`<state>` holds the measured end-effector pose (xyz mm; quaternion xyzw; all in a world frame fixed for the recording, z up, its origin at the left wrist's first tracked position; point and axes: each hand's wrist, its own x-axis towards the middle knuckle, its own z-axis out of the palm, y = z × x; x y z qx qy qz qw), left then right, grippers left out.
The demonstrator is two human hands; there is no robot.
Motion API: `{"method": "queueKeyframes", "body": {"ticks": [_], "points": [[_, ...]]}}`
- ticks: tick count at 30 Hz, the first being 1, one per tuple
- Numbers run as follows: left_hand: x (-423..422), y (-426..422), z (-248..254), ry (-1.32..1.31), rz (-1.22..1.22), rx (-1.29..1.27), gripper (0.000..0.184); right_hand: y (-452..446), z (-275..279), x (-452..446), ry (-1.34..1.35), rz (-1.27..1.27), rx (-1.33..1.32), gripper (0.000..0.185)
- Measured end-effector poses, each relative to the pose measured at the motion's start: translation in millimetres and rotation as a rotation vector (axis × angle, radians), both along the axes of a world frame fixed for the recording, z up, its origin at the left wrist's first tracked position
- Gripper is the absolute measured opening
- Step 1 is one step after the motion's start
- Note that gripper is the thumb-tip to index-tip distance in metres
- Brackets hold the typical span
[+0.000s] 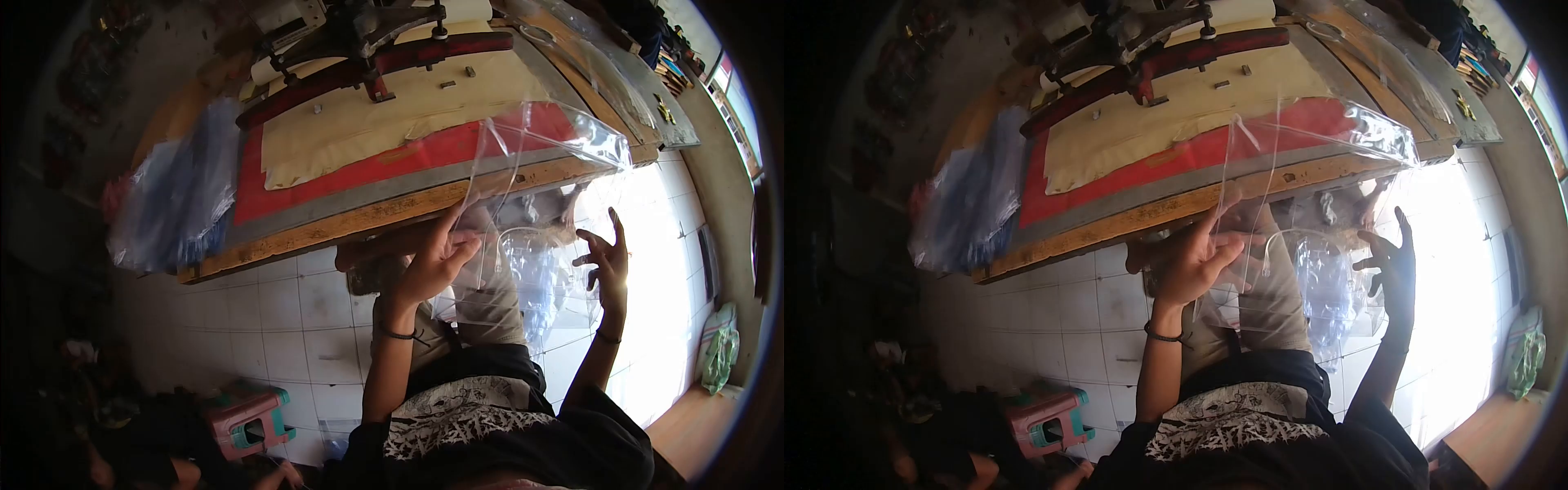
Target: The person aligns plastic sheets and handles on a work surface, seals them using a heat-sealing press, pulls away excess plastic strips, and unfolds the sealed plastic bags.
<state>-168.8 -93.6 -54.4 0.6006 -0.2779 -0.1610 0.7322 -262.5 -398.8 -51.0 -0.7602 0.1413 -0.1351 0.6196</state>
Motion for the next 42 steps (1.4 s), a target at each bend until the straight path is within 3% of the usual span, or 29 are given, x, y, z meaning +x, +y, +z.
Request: {"method": "queueKeyframes", "body": {"ticks": [6, 9, 12, 15, 17, 20, 25, 27, 29, 33, 37, 41, 42], "points": [[-6.0, -4.7, 18.3, 0.198, 0.018, 0.038, 0.053, 3.0, 18.0, -2.2, -0.015, -0.070, -0.022, 0.080], [13.4, -7.2, 21.5, 0.018, 0.054, 0.111, 0.058, 5.5, 36.5, 6.2, -0.093, -0.114, -0.035, 0.080], [41.7, -18.9, 46.1, 0.026, -0.015, -0.029, 0.061, 1.6, 51.2, 17.9, -0.181, -0.117, -0.075, 0.080], [85.3, -30.2, 44.3, -0.040, -0.005, 0.049, 0.063, 2.9, 59.4, 29.0, -0.239, -0.191, -0.079, 0.080], [106.6, -35.1, 56.2, 0.073, -0.058, 0.094, 0.063, -3.3, 45.9, 34.8, -0.202, -0.132, -0.060, 0.069], [144.3, -51.3, 33.1, -0.052, -0.038, 0.111, 0.062, -4.9, 34.7, 41.8, -0.008, -0.215, 0.008, 0.070], [148.6, -58.1, 41.3, -0.163, 0.056, 0.194, 0.060, -7.9, 41.6, 48.0, -0.032, -0.190, -0.061, 0.061], [155.4, -61.5, 52.6, -0.252, 0.080, 0.216, 0.059, -9.4, 50.6, 52.5, -0.132, -0.140, -0.073, 0.076], [167.2, -63.2, 60.3, -0.258, 0.066, 0.236, 0.060, -12.4, 54.9, 59.8, -0.222, -0.135, -0.035, 0.078], [195.9, -67.9, 41.6, -0.181, -0.014, 0.324, 0.061, -21.0, 41.5, 76.9, -0.071, -0.187, -0.039, 0.077], [189.6, -63.5, 49.4, 0.049, -0.036, 0.127, 0.059, -28.6, 41.9, 84.7, -0.082, -0.195, 0.082, 0.076], [190.9, -60.8, 47.6, -0.118, 0.017, 0.194, 0.061, -22.2, 74.8, 95.0, -0.169, -0.162, -0.066, 0.067], [192.4, -59.6, 48.1, -0.039, 0.027, 0.200, 0.060, -26.0, 78.2, 100.7, -0.172, -0.127, -0.068, 0.067]]}}
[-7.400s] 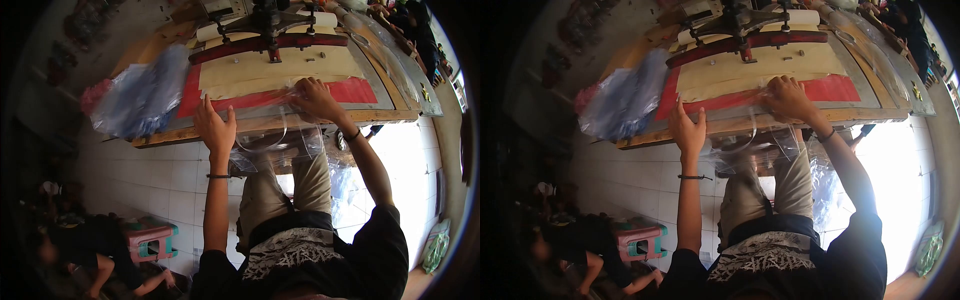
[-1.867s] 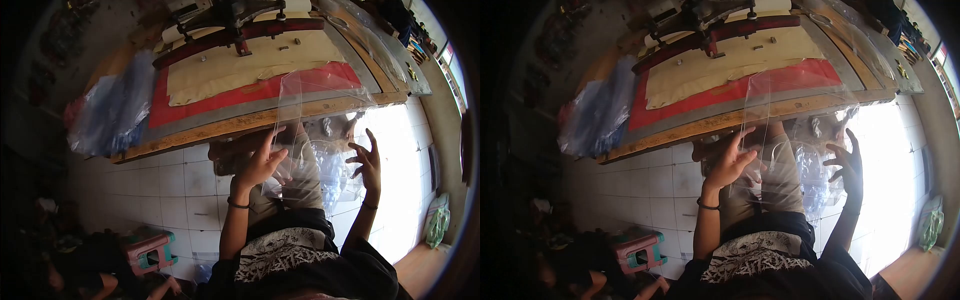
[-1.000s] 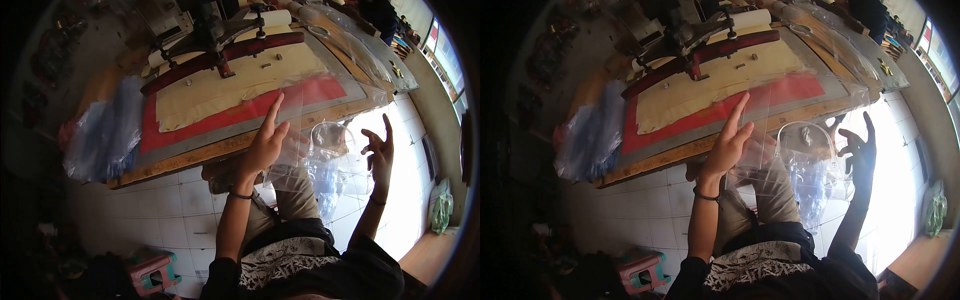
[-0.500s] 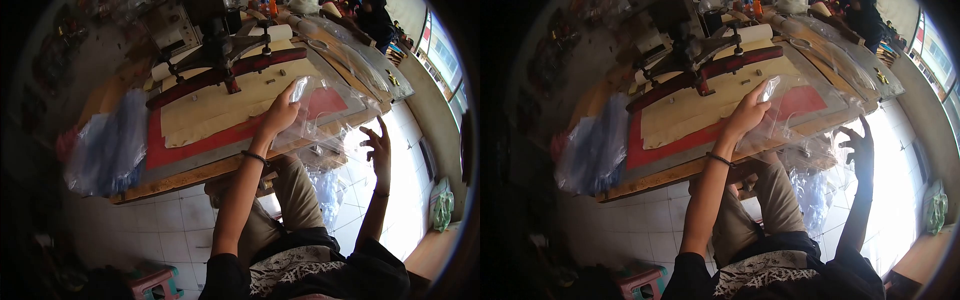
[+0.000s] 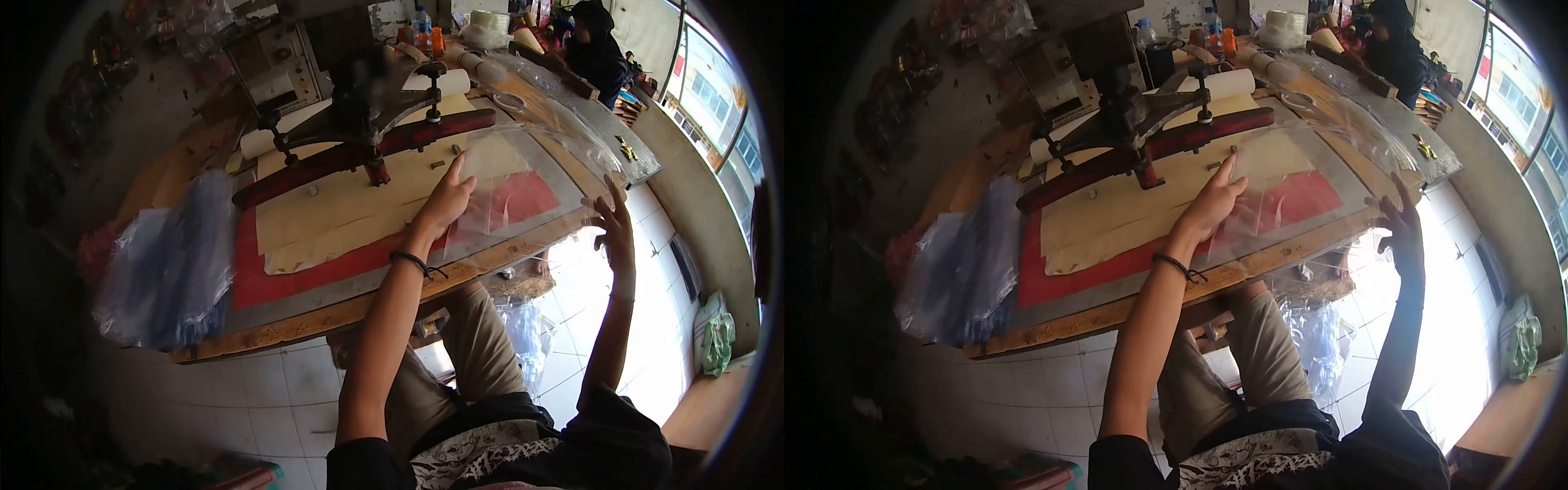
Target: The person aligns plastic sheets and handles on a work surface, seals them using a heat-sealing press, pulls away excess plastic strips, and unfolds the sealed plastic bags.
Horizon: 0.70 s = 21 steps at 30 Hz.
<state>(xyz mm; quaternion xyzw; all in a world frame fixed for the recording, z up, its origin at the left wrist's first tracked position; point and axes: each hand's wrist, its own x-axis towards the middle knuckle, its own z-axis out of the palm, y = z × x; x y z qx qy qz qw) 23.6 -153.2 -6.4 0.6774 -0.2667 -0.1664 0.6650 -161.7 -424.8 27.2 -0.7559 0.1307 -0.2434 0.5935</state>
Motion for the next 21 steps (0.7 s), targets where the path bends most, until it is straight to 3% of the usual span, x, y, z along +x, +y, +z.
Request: {"method": "queueKeyframes", "body": {"ticks": [6, 12, 15, 17, 19, 21], "points": [[-1.5, 6.5, 8.1, 0.319, -0.048, -0.054, 0.062, -14.2, 1.3, 22.6, 0.026, 0.125, 0.079, 0.065], [0.6, 8.6, 15.2, 0.257, -0.092, -0.233, 0.062, -2.4, 11.4, 20.6, -0.040, 0.091, -0.026, 0.061], [-1.6, 9.8, 14.4, 0.275, -0.033, -0.158, 0.062, -5.9, 0.4, 26.9, 0.006, 0.107, -0.030, 0.061], [31.4, 2.6, -22.8, 0.021, 0.081, 0.047, 0.062, -8.1, -9.2, 33.2, 0.042, 0.137, -0.009, 0.060], [40.2, 6.5, -28.4, -0.015, 0.113, 0.086, 0.063, -11.8, -20.2, 41.8, 0.036, 0.173, 0.046, 0.056], [39.3, 9.9, -26.0, 0.177, 0.050, -0.053, 0.065, -17.5, -25.9, 48.1, 0.040, 0.199, 0.066, 0.054]]}}
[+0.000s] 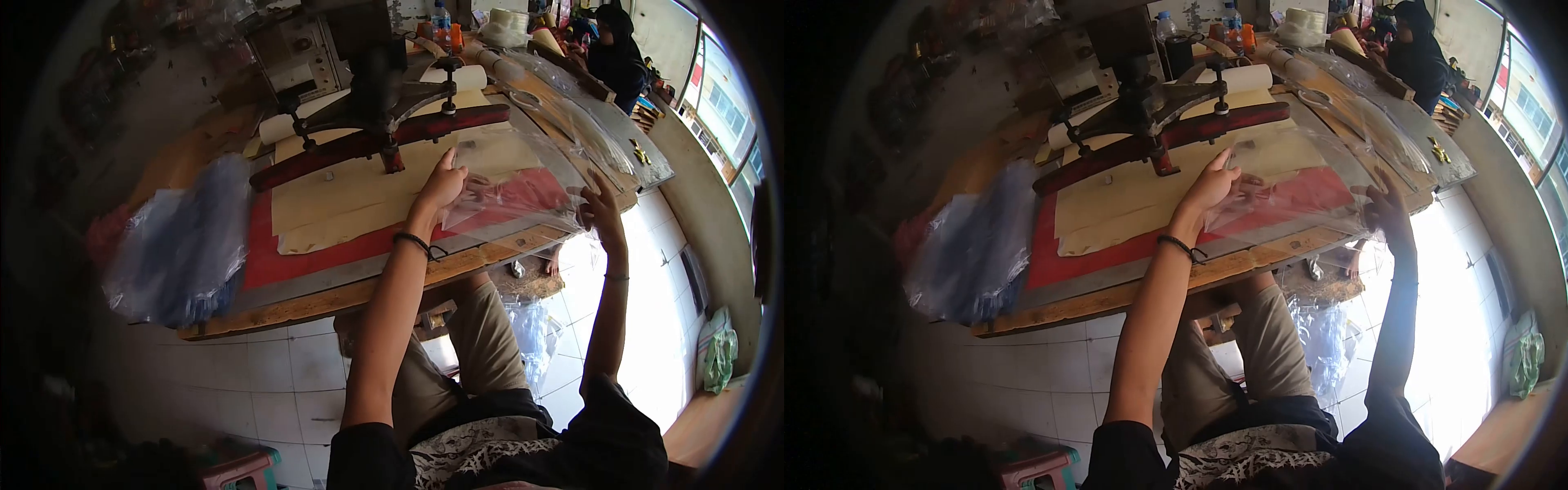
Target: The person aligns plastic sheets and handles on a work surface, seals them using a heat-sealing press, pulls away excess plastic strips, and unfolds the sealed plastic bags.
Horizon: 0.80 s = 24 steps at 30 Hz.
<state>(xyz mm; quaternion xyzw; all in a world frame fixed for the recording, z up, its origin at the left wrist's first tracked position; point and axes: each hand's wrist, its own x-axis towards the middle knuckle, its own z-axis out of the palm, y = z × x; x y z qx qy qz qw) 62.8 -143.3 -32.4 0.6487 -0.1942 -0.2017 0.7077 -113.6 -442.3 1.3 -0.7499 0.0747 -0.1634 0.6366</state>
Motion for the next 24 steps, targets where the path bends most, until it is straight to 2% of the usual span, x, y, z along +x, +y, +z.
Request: {"method": "queueKeyframes", "body": {"ticks": [3, 6, 9, 13, 18, 20, 22, 23, 24], "points": [[-11.6, 12.4, 15.1, 0.120, -0.022, -0.062, 0.060, -4.1, 1.5, 9.4, 0.042, 0.005, -0.018, 0.054], [-20.3, 24.4, 28.5, 0.215, -0.013, -0.108, 0.070, -1.1, 14.1, 28.6, 0.112, -0.002, -0.038, 0.055], [-31.5, 31.2, 34.7, 0.165, 0.096, -0.100, 0.037, -3.6, 24.3, 51.1, 0.177, 0.074, -0.107, 0.058], [-38.0, 42.0, 41.1, 0.149, 0.171, -0.056, 0.034, -1.3, 7.3, 83.9, 0.154, 0.121, -0.007, 0.053], [-39.9, 49.6, 40.7, 0.099, 0.208, 0.073, 0.031, 6.4, -4.7, 95.8, 0.114, 0.114, -0.074, 0.052], [-41.7, 56.7, 37.1, 0.092, 0.200, 0.131, 0.030, 5.7, -3.2, 92.3, 0.113, 0.140, -0.121, 0.052], [-46.9, 60.1, 34.2, 0.036, 0.234, 0.170, 0.030, -8.8, -29.0, 115.9, -0.076, 0.129, -0.349, 0.050], [-50.0, 67.3, 32.4, -0.026, 0.234, 0.255, 0.040, -13.2, -38.7, 126.4, -0.178, 0.124, -0.457, 0.049], [-57.8, 75.7, 36.4, -0.031, 0.243, 0.267, 0.043, -9.5, -38.7, 126.6, -0.158, 0.181, -0.449, 0.049]]}}
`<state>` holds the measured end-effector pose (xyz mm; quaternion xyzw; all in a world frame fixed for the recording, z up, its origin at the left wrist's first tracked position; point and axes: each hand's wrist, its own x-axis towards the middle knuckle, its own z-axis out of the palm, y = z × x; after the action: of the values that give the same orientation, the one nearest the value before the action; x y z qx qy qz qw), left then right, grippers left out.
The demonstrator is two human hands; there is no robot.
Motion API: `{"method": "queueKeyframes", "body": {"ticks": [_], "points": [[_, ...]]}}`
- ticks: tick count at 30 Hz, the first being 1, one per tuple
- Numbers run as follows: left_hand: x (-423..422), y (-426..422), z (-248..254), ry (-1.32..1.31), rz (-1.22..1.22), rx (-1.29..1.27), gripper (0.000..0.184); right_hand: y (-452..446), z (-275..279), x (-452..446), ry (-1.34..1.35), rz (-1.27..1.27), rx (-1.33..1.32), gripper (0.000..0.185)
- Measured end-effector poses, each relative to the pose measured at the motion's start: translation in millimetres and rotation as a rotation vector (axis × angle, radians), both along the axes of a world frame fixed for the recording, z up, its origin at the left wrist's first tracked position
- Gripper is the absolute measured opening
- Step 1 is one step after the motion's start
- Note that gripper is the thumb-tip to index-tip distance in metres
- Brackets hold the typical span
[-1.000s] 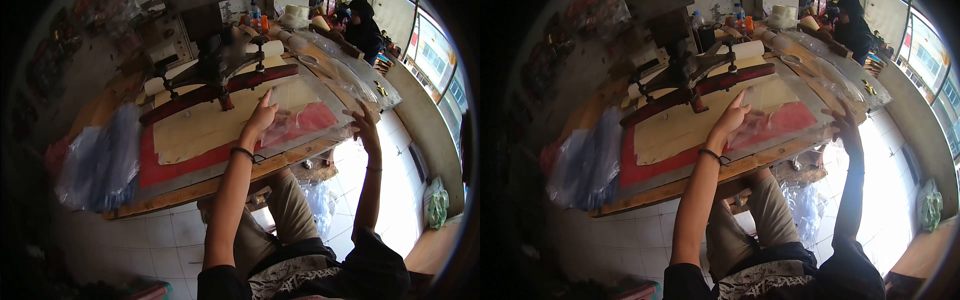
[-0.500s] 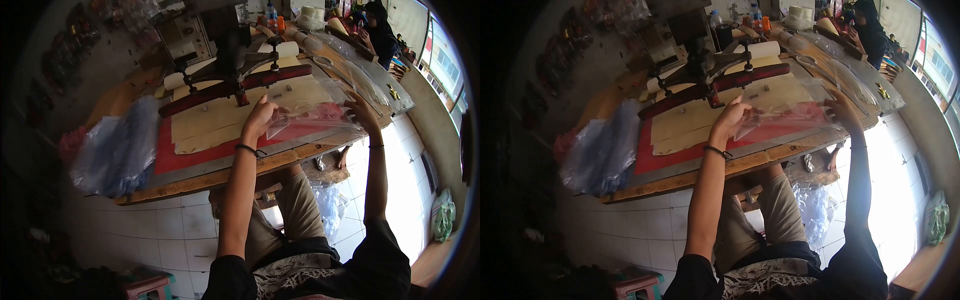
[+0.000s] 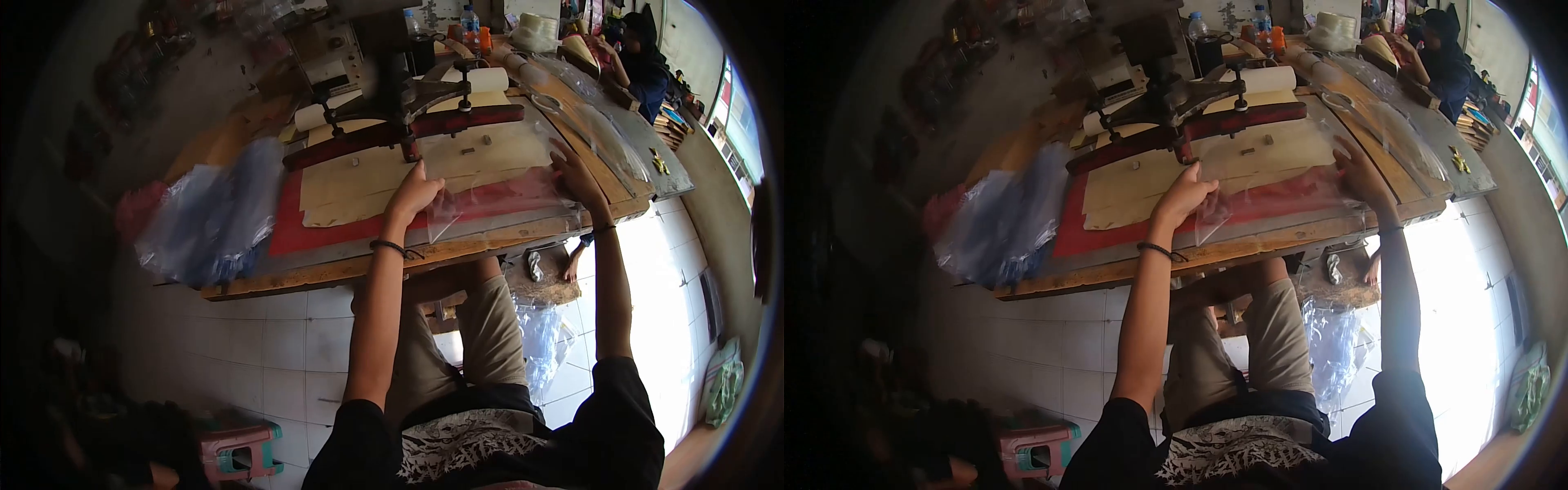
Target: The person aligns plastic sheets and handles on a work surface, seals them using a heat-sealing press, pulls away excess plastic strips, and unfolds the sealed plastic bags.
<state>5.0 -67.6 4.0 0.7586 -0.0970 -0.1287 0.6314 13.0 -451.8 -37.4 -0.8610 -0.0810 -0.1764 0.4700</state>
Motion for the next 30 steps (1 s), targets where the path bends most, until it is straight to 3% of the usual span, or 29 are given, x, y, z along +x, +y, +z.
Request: {"method": "queueKeyframes", "body": {"ticks": [1, 3, 6, 10, 14, 16, 20, 21, 24, 25, 28, 30], "points": [[-10.0, 9.0, 7.2, -0.005, 0.012, 0.016, 0.047, 13.3, 11.5, -6.8, 0.032, 0.055, 0.005, 0.050], [-10.0, 27.3, 6.4, -0.110, 0.051, 0.066, 0.054, 43.0, 50.5, -22.0, 0.334, 0.108, 0.277, 0.055], [-17.7, 49.7, 30.5, -0.018, 0.044, 0.089, 0.051, 76.7, 65.4, -4.5, 0.418, 0.104, 0.172, 0.061], [-16.8, 71.7, 45.0, 0.044, 0.059, 0.230, 0.049, 90.8, 78.7, 29.4, 0.489, 0.180, -0.080, 0.062], [3.5, 105.6, 35.5, 0.040, 0.093, 0.295, 0.055, 107.7, 72.3, 41.7, 0.467, 0.280, -0.136, 0.066], [9.8, 116.8, 31.7, 0.001, 0.088, 0.236, 0.060, 121.5, 60.6, 43.7, 0.469, 0.306, 0.013, 0.070], [16.1, 124.6, 32.6, -0.163, 0.213, 0.429, 0.068, 145.6, 55.3, 47.1, 0.405, 0.245, 0.129, 0.075], [27.6, 133.8, 9.3, -0.194, 0.179, 0.242, 0.072, 149.5, 60.2, 45.3, 0.419, 0.210, 0.136, 0.076], [27.8, 138.7, -2.4, -0.245, 0.238, 0.201, 0.076, 140.0, 50.4, 33.6, 0.273, 0.432, 0.251, 0.072], [22.8, 137.6, 5.5, -0.201, 0.244, 0.197, 0.080, 137.1, 46.8, 32.9, 0.190, 0.465, 0.227, 0.063], [3.1, 139.6, 30.0, 0.066, 0.116, 0.190, 0.082, 140.3, 46.9, 30.7, 0.162, 0.303, 0.090, 0.051], [-2.3, 144.4, 34.7, 0.069, 0.043, 0.073, 0.083, 145.7, 53.0, 27.2, 0.209, 0.188, 0.076, 0.038]]}}
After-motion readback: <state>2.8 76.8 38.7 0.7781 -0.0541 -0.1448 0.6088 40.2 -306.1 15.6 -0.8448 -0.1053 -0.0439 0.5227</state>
